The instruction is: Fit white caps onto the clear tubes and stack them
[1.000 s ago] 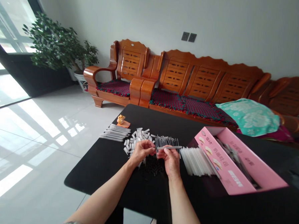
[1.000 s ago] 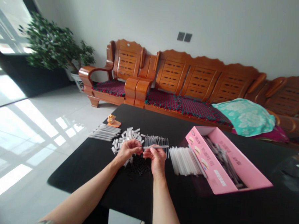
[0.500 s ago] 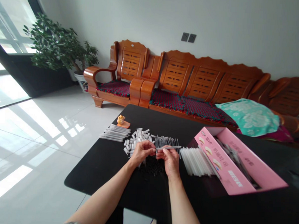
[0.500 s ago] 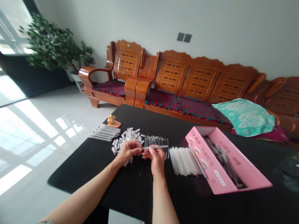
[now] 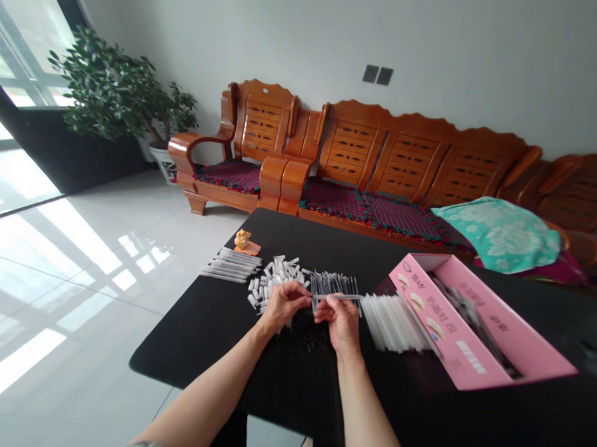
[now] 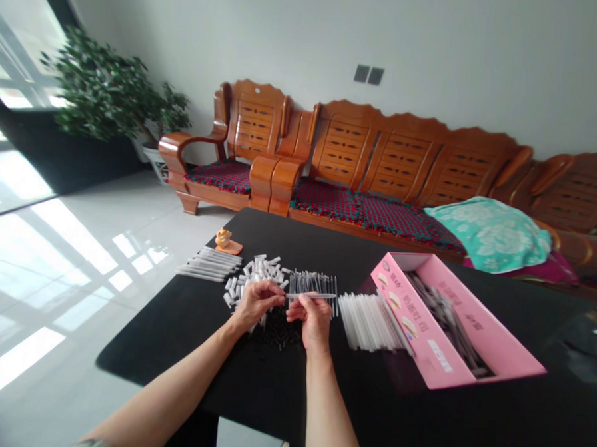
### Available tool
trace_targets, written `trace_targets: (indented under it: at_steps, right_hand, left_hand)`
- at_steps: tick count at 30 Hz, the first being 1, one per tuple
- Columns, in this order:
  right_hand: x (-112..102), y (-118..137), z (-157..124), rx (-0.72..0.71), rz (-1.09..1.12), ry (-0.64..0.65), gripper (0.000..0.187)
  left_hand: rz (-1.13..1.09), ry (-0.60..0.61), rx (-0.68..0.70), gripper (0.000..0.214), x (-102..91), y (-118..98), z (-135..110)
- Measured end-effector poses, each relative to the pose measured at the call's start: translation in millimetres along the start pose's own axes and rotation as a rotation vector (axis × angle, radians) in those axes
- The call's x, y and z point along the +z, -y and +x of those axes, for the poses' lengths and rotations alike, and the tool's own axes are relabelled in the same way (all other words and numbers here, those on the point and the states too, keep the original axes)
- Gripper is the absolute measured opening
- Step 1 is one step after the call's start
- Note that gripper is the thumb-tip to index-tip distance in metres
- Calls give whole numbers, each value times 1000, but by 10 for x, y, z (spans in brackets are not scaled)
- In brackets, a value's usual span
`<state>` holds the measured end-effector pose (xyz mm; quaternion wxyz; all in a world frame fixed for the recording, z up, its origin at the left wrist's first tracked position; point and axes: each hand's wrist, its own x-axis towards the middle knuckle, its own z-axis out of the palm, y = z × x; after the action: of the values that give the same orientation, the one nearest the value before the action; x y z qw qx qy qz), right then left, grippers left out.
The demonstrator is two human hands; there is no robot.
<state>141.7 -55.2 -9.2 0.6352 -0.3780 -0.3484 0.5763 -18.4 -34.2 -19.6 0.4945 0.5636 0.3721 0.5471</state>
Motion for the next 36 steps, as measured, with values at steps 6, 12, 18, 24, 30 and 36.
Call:
trace_targets:
  at_steps: [6,12,18,24,30,36]
  right_hand:
    - [3,9,4,0,24,-2,19]
    - [16,22,2,-18,13,-6,21]
    - [13,12,-9,-16,-16,5,21]
    - [0,-19,0,-19,-15,7,21]
    - [13,-1,2,-29,-11,9,21]
    - [11,0,-4,-23,-29,9,21]
  left_hand:
    - [-20,32,-7,30,22,-78,-4]
    - [276,2,16,38,-20,-193,-23]
    - [418,44,57,46,-35,-157,-30]
    - [255,36,13,37,-22,-102,-9]
    - [232,29,29,41,-29,-115,-12]
    - [436,47,70,47,-43,-124,-24]
